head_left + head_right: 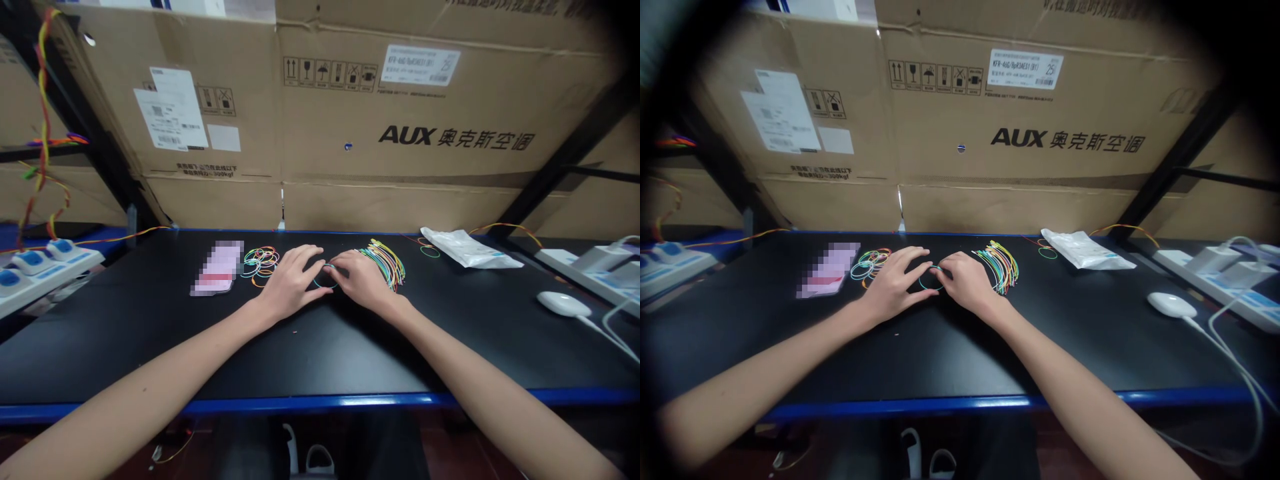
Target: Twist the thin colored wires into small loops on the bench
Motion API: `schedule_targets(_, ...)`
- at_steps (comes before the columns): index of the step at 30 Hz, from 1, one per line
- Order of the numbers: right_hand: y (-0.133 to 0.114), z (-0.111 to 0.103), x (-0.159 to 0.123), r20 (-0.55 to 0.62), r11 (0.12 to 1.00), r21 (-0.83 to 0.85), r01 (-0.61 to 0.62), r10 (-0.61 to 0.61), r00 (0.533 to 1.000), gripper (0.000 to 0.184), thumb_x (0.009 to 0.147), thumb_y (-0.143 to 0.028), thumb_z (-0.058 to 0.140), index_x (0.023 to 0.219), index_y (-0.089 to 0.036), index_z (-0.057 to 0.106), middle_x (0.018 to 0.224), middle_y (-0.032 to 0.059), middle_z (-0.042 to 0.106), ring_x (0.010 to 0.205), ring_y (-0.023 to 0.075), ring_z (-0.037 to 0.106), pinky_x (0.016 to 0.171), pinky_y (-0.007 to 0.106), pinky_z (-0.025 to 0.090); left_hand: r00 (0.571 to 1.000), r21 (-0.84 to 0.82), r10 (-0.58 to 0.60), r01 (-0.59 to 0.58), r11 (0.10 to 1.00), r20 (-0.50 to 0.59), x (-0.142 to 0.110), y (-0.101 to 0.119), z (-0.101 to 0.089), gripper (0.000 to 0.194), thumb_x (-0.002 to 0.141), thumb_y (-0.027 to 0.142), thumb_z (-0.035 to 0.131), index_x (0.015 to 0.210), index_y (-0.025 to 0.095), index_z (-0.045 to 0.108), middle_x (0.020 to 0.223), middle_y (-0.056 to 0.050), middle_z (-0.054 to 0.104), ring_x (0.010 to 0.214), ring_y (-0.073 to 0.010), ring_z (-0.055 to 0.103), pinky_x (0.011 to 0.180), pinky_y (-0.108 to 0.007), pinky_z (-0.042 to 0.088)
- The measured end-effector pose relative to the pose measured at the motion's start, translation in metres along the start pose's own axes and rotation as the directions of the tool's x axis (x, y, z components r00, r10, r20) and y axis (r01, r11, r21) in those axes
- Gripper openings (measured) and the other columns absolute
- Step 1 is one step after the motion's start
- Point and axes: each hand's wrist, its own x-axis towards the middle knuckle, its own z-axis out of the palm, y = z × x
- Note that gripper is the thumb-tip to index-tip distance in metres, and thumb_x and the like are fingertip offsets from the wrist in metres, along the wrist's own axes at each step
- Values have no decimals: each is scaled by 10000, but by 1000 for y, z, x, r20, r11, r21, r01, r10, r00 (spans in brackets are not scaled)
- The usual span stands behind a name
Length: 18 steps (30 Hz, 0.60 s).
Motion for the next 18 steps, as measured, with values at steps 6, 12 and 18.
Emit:
schedule_targets(6,0,0,-1,105,1000,19,6,-8,994,335,961,-264,404,743,-151,632,770,89,668,760,191,602,722,302,430,1000,15,23,-23,1000,13,-1,-1,0,410,790,335,677,1113,105,570,1224,-205,556,1186,-316,508,942,-503,473)
schedule_targets(12,-2,-6,1,249,897,421,-131,24,968,451,996,-309,284,749,-155,629,798,57,696,744,148,637,751,267,458,999,29,24,-25,999,36,-1,-4,0,414,804,348,661,1138,126,556,1239,-191,549,1188,-315,506,943,-506,471)
schedule_targets(18,-2,-3,0,-48,995,75,-62,66,997,203,893,-324,543,908,-157,657,966,93,693,891,218,623,796,325,458,1000,6,-12,12,1000,11,-1,-2,1,410,803,365,659,1119,123,560,1219,-186,560,1180,-314,512,948,-504,471)
